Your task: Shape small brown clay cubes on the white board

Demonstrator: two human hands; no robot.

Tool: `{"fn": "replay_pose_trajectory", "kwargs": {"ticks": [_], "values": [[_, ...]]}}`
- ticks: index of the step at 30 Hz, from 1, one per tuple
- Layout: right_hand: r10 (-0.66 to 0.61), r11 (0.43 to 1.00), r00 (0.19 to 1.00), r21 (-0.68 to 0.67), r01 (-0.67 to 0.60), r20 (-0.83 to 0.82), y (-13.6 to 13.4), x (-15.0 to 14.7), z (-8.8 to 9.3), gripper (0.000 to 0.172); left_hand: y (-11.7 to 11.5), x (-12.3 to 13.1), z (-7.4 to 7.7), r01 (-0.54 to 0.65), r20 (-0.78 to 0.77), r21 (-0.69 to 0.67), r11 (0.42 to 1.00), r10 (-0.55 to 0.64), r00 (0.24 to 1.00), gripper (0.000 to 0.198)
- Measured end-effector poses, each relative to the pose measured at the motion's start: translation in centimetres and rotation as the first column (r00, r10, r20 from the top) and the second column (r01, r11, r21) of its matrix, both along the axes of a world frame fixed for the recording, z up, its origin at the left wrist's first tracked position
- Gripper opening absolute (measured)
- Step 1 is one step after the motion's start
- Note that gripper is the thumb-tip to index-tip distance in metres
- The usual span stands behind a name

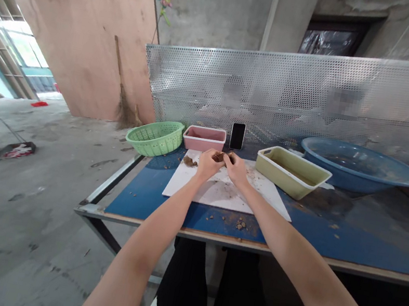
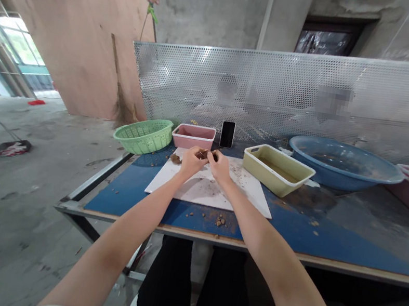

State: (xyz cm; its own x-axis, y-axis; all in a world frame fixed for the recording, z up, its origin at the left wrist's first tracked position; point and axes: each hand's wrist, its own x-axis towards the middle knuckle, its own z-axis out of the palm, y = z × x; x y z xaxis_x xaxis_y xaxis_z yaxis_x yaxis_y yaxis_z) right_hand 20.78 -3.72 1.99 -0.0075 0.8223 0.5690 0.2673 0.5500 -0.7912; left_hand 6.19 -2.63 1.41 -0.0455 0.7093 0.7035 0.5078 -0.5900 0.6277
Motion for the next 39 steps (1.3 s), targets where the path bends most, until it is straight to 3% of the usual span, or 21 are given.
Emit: {"fn": "replay_pose_trajectory", "kwargs": {"ticks": [8, 15, 23, 39], "values": [[0.038, 0.999, 0.997, -0.033, -0.04, -0.064, 0.4, -0.2, 0.2, 0.045, 0.2, 0.5, -0.3, 0.03, -0.005, 0.074, 0.997, -0.03, 1.0, 0.012], [0.1, 0.992, 0.993, -0.068, -0.104, -0.055, 0.2, 0.1, 0.5, 0.05, 0.3, 0.3, -0.6, 0.059, -0.001, 0.122, 0.991, -0.06, 0.998, 0.029], [0.093, 0.994, 0.994, -0.05, -0.095, -0.049, 0.1, 0.4, 0.7, 0.048, 0.7, 0.6, -1.0, 0.107, -0.023, 0.052, 0.993, -0.106, 0.994, 0.046], [0.105, 0.994, 0.994, -0.021, -0.104, 0.025, 0.3, 0.9, 0.5, 0.041, 0.0, 0.7, -0.4, 0.091, -0.016, 0.023, 0.996, -0.09, 0.996, 0.038]]}}
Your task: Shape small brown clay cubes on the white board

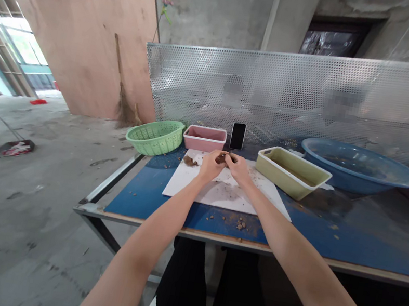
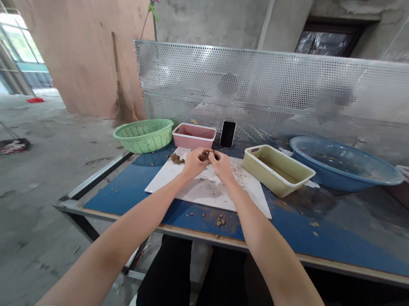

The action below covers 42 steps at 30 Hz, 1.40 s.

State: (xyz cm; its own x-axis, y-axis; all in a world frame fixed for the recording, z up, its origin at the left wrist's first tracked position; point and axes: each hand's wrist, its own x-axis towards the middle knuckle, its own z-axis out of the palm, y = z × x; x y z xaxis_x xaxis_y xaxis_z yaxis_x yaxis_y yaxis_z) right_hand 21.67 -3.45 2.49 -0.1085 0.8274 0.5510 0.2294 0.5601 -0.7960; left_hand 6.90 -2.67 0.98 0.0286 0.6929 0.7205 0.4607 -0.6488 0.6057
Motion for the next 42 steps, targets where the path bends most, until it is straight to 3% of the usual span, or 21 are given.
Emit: {"fn": "replay_pose_trajectory", "kwargs": {"ticks": [22, 42], "values": [[-0.008, 0.999, 0.998, -0.031, 0.01, 0.062, -0.23, -0.86, -0.45, 0.04, -0.19, -0.27, -0.16, -0.028, -0.039, -0.078, 0.997, 0.025, 0.999, 0.042], [-0.018, 0.999, 0.998, -0.037, 0.02, 0.061, -0.19, -0.96, -0.56, 0.037, 0.0, -0.23, -0.41, -0.002, -0.053, -0.015, 1.0, 0.001, 0.999, 0.039]]}}
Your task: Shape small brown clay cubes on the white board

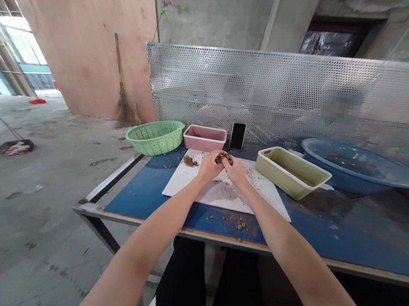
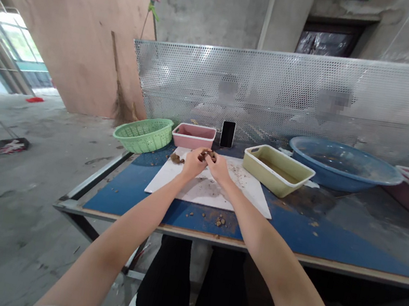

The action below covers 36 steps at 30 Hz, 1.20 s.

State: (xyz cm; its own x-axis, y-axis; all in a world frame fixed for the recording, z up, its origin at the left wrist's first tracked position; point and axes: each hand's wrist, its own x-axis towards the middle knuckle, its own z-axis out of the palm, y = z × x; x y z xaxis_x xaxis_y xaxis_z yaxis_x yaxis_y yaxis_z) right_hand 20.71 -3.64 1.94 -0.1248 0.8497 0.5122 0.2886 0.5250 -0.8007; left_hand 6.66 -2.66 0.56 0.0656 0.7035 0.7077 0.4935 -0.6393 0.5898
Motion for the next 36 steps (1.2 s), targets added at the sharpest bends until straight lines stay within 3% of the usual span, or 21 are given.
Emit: {"fn": "replay_pose_trajectory", "kwargs": {"ticks": [36], "values": [[-0.015, 0.999, 0.999, -0.047, 0.013, -0.03, -0.78, -0.36, 0.51, 0.032, -0.5, 0.12, 0.28, -0.012, 0.004, -0.061, 0.998, 0.013, 1.0, 0.04]]}}
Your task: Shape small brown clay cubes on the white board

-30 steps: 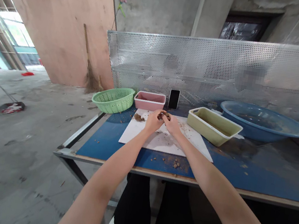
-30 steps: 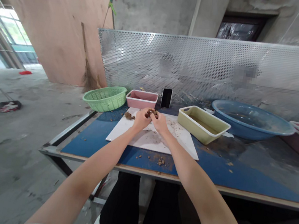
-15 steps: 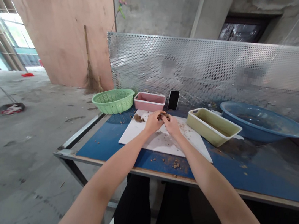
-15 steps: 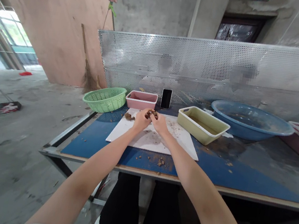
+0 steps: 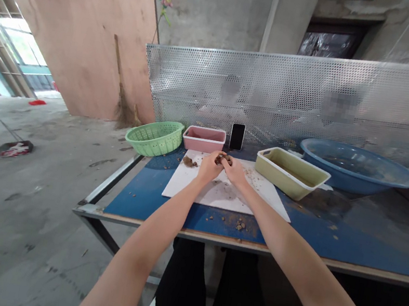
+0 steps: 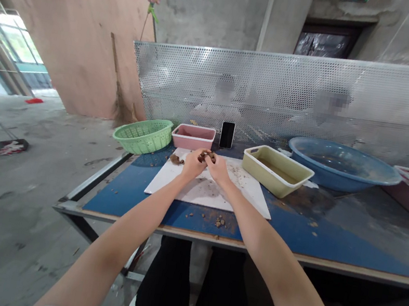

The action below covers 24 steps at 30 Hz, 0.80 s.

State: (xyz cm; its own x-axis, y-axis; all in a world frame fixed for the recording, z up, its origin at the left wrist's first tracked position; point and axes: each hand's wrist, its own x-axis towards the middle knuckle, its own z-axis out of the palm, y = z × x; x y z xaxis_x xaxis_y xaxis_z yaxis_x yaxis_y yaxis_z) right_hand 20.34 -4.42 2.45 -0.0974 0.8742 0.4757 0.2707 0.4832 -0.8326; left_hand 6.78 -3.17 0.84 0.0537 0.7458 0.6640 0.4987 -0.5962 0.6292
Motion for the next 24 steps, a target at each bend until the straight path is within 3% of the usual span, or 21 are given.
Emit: {"fn": "replay_pose_trajectory", "kwargs": {"ticks": [24], "values": [[-0.059, 0.998, 0.998, 0.041, 0.058, 0.022, -0.33, -0.01, 0.25, 0.03, -0.1, 0.22, 0.15, 0.001, 0.007, -0.017, 1.0, -0.001, 1.0, 0.038]]}}
